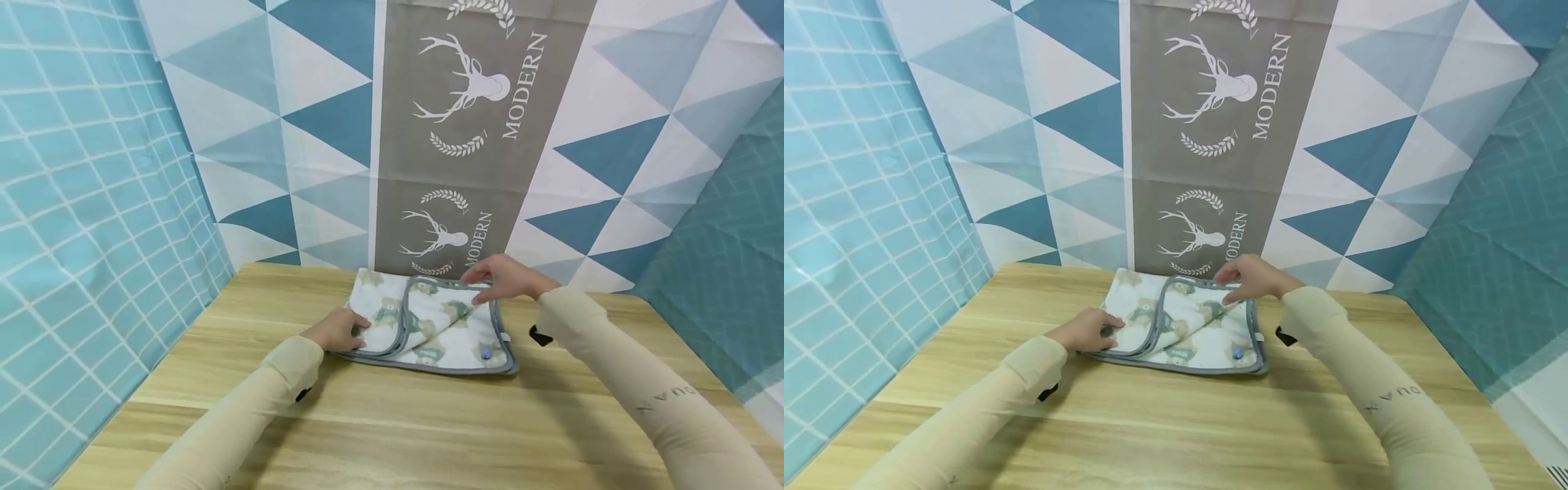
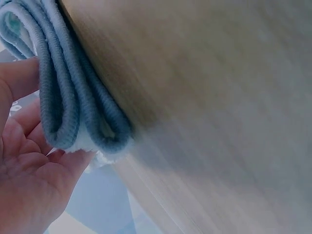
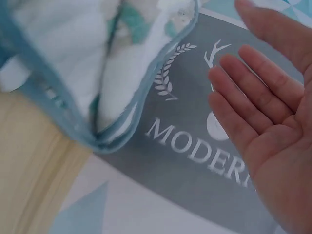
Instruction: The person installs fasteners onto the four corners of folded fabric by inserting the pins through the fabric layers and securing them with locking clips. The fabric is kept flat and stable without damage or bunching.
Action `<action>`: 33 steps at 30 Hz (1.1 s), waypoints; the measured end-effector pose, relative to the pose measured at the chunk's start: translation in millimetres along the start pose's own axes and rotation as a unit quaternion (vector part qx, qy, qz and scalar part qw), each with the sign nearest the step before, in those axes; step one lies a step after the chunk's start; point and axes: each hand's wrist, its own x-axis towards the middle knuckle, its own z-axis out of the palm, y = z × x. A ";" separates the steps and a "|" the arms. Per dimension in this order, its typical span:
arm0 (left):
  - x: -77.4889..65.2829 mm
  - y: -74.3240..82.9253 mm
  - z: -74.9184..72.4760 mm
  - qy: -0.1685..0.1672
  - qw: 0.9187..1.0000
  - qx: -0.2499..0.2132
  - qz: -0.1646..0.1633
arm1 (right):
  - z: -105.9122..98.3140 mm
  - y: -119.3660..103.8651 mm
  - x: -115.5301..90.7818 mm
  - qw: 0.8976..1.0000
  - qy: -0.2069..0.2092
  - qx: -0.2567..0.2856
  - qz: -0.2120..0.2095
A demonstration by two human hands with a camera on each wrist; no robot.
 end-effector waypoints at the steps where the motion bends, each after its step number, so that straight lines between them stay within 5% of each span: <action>1: -0.2 0.0 1.5 -0.001 1.000 -0.001 -0.002 | 2.5 -0.2 7.1 1.000 -0.002 -0.004 0.001; 17: -3.5 6.8 12.5 0.004 1.000 -0.012 -0.003 | 52.0 11.6 89.3 0.999 -0.013 -0.013 0.031; 26: -0.7 11.3 11.2 0.005 1.000 -0.009 0.004 | 61.7 15.0 96.2 0.999 0.018 -0.020 0.037; 33: -3.8 3.5 6.0 0.016 1.000 -0.015 -0.013 | 47.7 5.8 95.1 0.997 0.061 -0.029 -0.023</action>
